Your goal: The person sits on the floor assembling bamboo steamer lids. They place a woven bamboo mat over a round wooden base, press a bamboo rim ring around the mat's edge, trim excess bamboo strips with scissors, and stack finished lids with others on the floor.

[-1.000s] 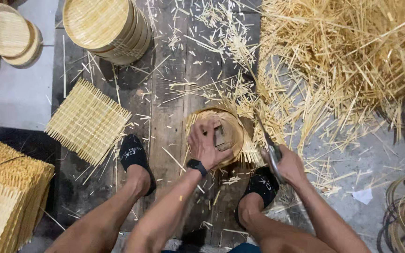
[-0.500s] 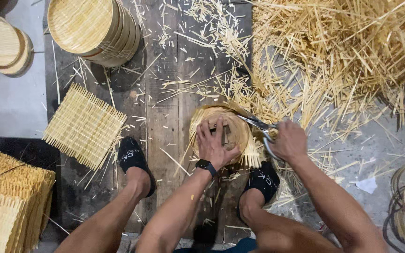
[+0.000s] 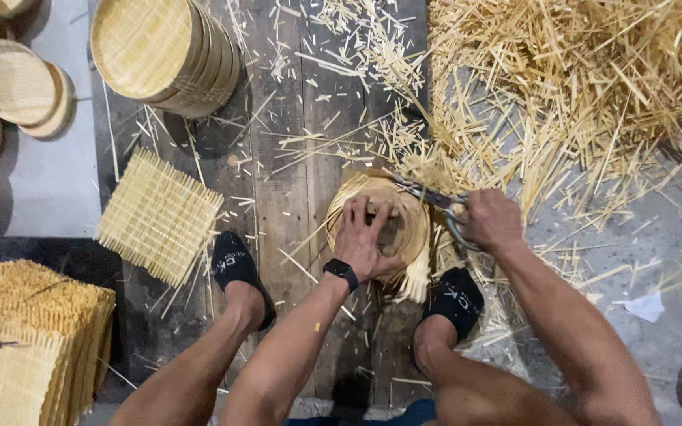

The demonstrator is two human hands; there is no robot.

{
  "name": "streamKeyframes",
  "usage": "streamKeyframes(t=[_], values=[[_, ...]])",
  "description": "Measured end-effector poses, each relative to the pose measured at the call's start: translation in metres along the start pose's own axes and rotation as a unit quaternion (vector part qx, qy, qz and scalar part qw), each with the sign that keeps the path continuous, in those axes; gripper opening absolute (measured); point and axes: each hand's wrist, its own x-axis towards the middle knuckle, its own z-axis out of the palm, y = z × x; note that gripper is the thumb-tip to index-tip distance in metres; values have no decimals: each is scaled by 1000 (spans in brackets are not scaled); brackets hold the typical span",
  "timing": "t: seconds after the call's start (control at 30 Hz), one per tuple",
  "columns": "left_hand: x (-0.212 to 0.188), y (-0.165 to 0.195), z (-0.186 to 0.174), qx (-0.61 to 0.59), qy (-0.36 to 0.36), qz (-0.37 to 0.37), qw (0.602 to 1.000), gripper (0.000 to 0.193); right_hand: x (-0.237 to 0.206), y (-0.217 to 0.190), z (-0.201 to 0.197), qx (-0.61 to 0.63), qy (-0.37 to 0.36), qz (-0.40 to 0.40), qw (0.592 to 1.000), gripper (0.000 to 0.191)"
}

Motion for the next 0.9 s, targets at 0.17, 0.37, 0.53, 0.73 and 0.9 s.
streamKeyframes(t=[0.17,0.37,0.53,0.73,0.9], values=[[4,-13,-3,27,-68,52,996,109,-3,8,-4,-24,76,-59,995,45],[3,-9,3,82,-69,60,992,111,10,-4,-8,-2,-41,-11,999,37],[8,25,37,-46,102,-232,966,112,3,15,-12,-46,-7,-44,998,50],[9,33,40,-25,53,-169,984,100,3,10,-5,-29,93,-61,993,39],[10,36,28,8,29,-126,992,103,5,20,-8,-31,-3,-54,998,40]])
